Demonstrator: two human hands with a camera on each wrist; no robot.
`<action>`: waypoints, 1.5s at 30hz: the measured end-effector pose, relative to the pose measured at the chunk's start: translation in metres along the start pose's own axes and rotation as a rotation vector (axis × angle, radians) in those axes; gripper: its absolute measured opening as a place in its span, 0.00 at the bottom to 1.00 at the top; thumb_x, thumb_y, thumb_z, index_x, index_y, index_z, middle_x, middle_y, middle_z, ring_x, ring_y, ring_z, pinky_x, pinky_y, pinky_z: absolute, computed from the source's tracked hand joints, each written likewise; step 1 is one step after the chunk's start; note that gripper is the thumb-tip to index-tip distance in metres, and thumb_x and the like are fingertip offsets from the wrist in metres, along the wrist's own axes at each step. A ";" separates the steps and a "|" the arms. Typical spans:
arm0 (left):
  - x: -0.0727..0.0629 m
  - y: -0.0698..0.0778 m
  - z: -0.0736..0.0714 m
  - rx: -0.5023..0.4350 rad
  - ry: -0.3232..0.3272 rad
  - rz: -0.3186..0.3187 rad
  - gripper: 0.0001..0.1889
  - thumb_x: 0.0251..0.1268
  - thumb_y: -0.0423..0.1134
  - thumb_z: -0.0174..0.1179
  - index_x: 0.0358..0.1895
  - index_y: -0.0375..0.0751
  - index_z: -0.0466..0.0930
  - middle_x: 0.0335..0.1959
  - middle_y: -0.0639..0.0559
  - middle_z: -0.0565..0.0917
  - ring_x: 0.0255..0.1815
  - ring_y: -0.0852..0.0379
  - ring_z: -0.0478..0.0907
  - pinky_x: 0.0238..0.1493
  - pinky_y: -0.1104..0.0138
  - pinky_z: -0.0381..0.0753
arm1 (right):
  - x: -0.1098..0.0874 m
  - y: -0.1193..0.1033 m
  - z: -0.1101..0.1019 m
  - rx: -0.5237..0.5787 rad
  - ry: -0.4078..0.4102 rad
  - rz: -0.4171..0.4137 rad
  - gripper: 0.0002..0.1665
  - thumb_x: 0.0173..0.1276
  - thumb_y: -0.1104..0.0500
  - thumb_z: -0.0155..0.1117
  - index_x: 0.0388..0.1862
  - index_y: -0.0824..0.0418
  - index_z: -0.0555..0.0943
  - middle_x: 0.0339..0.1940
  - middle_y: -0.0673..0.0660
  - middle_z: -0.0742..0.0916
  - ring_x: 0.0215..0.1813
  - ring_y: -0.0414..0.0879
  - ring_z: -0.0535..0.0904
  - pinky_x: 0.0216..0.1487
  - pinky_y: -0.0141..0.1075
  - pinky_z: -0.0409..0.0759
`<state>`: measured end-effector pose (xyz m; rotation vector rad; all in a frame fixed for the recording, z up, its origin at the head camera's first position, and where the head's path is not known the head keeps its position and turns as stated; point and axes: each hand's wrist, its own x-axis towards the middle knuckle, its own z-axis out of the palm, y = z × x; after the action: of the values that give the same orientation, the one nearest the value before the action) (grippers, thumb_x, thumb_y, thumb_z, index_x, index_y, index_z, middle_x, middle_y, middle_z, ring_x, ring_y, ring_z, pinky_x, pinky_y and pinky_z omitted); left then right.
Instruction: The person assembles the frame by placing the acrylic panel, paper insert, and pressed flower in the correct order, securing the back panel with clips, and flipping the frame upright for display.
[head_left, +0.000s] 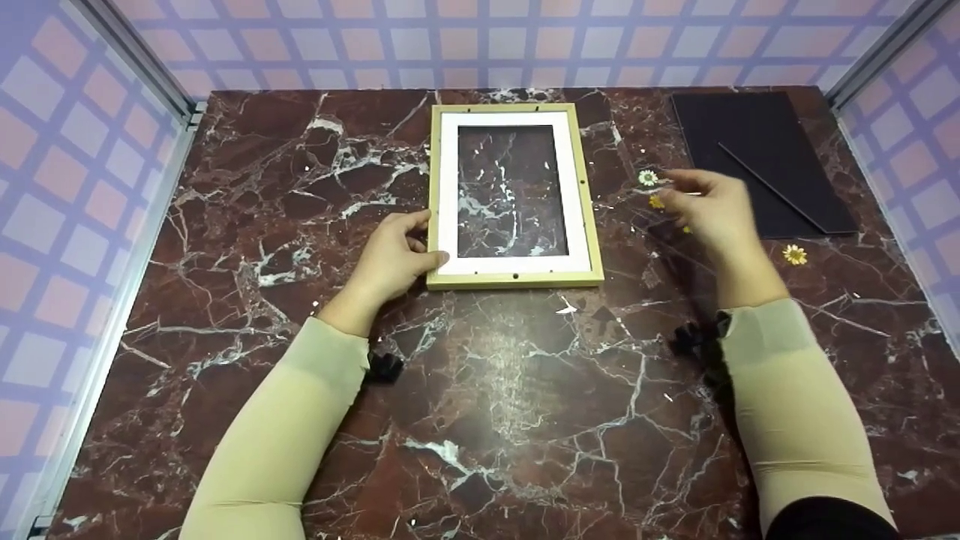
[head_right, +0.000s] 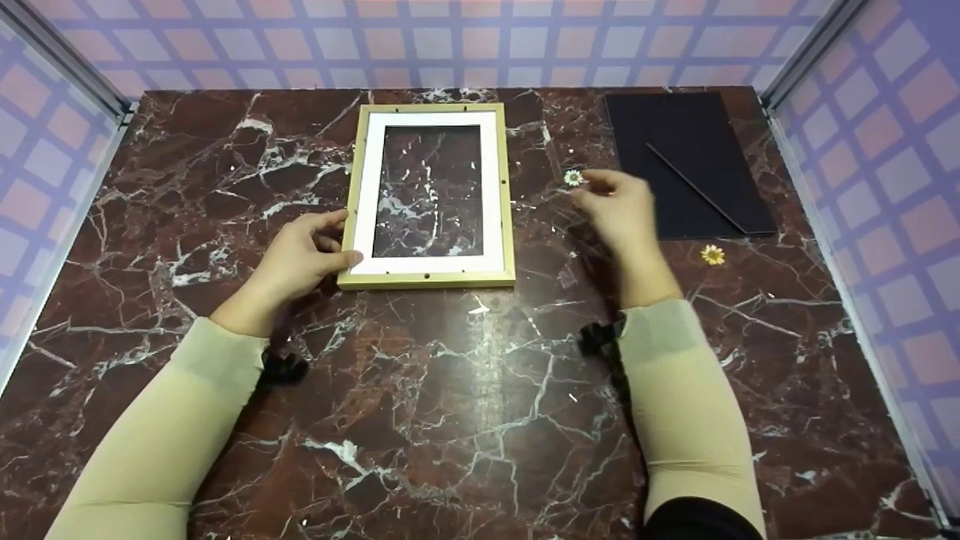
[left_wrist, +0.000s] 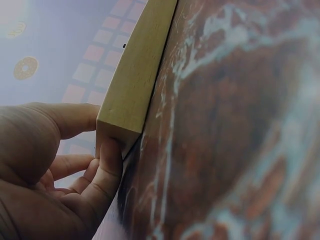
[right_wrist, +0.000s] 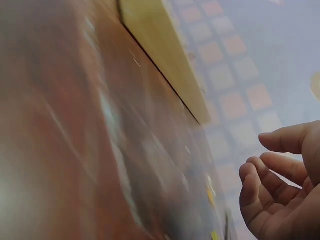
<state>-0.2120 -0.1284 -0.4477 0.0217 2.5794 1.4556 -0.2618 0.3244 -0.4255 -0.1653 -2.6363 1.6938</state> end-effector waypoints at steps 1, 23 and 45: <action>0.000 0.000 0.000 0.000 -0.001 0.002 0.46 0.65 0.31 0.79 0.86 0.32 0.69 0.73 0.37 0.79 0.49 0.54 0.80 0.53 0.67 0.85 | 0.002 0.002 -0.007 -0.032 -0.005 0.011 0.30 0.80 0.62 0.72 0.76 0.72 0.82 0.37 0.31 0.88 0.35 0.30 0.85 0.34 0.24 0.86; -0.006 -0.012 -0.005 -0.021 0.012 0.002 0.45 0.67 0.31 0.78 0.85 0.30 0.68 0.74 0.36 0.78 0.47 0.57 0.79 0.43 0.77 0.84 | 0.019 0.033 -0.058 -0.518 -0.201 0.070 0.30 0.76 0.41 0.79 0.67 0.57 0.92 0.71 0.67 0.90 0.52 0.39 0.84 0.55 0.34 0.81; 0.001 -0.004 0.000 -0.008 0.001 0.026 0.44 0.67 0.31 0.78 0.85 0.30 0.69 0.73 0.35 0.78 0.47 0.56 0.80 0.44 0.77 0.83 | 0.014 0.034 -0.060 -0.577 -0.204 0.103 0.24 0.75 0.46 0.81 0.58 0.62 0.95 0.67 0.73 0.90 0.73 0.72 0.82 0.74 0.68 0.81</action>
<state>-0.2131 -0.1301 -0.4515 0.0536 2.5833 1.4757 -0.2692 0.3945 -0.4318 -0.1339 -3.2509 0.9607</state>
